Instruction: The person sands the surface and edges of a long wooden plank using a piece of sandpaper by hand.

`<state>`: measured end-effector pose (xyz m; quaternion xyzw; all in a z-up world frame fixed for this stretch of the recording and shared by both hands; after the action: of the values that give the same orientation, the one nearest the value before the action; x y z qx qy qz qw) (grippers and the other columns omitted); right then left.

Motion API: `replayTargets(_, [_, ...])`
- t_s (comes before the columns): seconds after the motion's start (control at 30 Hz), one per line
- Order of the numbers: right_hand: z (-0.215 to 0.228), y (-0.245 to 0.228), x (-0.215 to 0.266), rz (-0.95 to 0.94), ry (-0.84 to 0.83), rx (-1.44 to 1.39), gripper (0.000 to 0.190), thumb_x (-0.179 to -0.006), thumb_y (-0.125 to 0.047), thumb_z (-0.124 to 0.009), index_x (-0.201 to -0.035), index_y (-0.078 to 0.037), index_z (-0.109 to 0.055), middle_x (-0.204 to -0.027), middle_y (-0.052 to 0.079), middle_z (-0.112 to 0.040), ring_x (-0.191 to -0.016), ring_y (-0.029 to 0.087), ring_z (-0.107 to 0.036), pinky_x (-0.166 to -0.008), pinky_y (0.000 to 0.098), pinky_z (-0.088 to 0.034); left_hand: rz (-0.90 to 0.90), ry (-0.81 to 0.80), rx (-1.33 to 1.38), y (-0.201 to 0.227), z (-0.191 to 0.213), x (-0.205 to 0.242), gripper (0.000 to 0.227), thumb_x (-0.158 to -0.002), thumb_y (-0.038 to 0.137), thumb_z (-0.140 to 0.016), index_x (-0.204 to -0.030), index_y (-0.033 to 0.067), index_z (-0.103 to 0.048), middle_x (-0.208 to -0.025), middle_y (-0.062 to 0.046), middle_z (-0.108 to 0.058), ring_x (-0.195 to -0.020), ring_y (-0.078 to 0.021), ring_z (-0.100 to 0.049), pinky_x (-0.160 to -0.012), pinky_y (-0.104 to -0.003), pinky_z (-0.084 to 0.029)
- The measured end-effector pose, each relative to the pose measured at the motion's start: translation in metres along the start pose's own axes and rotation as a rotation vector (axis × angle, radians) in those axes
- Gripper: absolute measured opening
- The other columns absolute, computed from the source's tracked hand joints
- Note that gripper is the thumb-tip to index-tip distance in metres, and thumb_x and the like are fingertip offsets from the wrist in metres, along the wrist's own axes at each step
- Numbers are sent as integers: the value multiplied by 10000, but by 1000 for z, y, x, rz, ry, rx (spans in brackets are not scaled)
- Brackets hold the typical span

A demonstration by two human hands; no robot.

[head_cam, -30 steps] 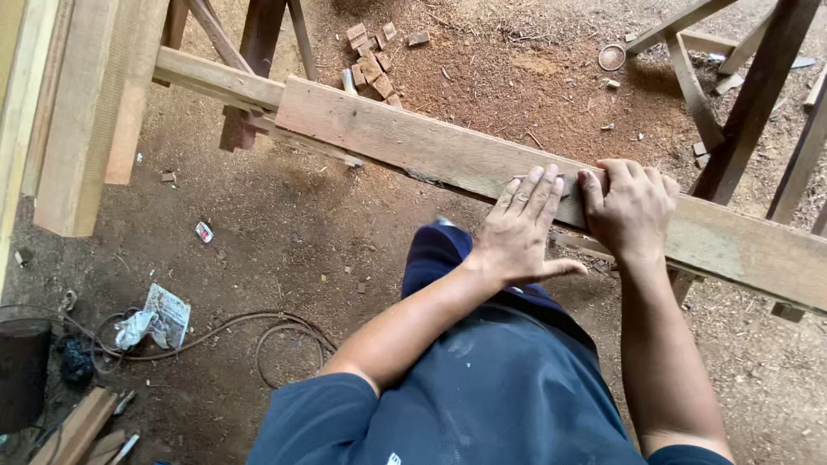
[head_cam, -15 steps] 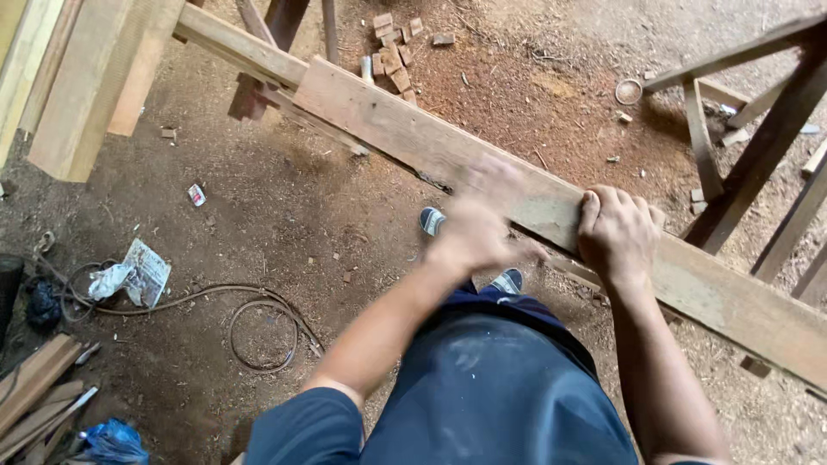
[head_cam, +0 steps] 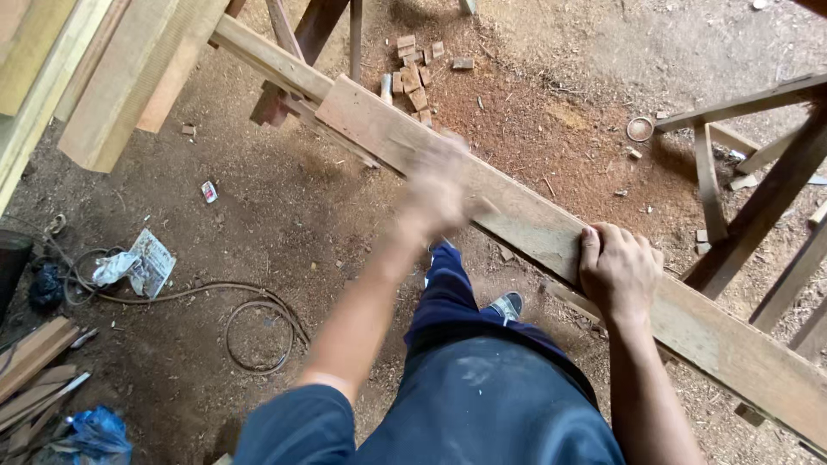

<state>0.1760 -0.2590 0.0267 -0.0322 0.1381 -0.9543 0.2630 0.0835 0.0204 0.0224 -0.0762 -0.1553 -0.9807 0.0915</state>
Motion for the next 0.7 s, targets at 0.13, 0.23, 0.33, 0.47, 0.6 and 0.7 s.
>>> replayTargets(0.13, [-10,6,-1,3,-42,6,396,-1136,-410,-434,-1234,-150,-716,-1152,99,-757,-1055,281,-672,-989,425,-421,-352,294,161,128,-41,40,1238,-833,926,-78,-1594,-49,-143,-1704,-216,-133,-1596,-342,-162,-1316,-471,-102])
replayTargets(0.23, [-1,-5,-1,190,36,59,496,-1102,-448,-421,-1435,-128,-600,-1291,119,-696,-1146,269,-642,-1167,467,-355,-194,36,-232,74,-35,19,1100,-817,869,-93,-1637,138,-154,-1706,-141,-111,-1577,-324,-108,-1290,-506,-66])
replayTargets(0.33, [8,-38,8,474,58,150,872,-909,-667,-513,-1529,-61,-415,-1428,172,-560,-1300,308,-555,-1189,478,-312,89,28,-189,-12,13,2,1182,-868,883,-27,-1599,-42,-112,-1687,-224,-49,-1576,-347,-59,-1298,-469,-77])
replayTargets(0.47, [7,-53,-1,307,-131,202,1192,-661,-796,-664,-1561,-86,-334,-1468,145,-489,-1314,321,-490,-1140,470,-326,258,190,-170,-13,34,3,1178,-894,875,-30,-1573,-87,-83,-1682,-265,-57,-1566,-365,-77,-1281,-485,-78])
replayTargets(0.6, [8,-50,-2,306,-119,130,1213,-655,-770,-705,-1604,-108,-340,-1507,127,-502,-1330,310,-506,-1111,461,-372,-60,-147,-355,93,-25,14,1211,-882,888,-76,-1613,-78,-98,-1678,-255,-84,-1559,-402,-63,-1274,-508,-42])
replayTargets(0.7, [7,-50,-4,308,-125,133,1261,-600,-795,-702,-1589,-102,-340,-1483,133,-505,-1319,310,-509,-1085,464,-389,-274,-14,-104,114,-38,28,1160,-832,886,-26,-1595,18,-121,-1705,-148,-83,-1589,-304,-73,-1296,-444,-56])
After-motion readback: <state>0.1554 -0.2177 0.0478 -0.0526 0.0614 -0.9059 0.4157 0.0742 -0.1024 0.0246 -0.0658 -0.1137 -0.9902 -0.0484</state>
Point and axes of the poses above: each hand's wrist, its own x-axis away from the middle knuckle, its own z-axis out of the back of the hand, y = z × x, the point moved 5 cm from there along -x, towards the middle knuckle
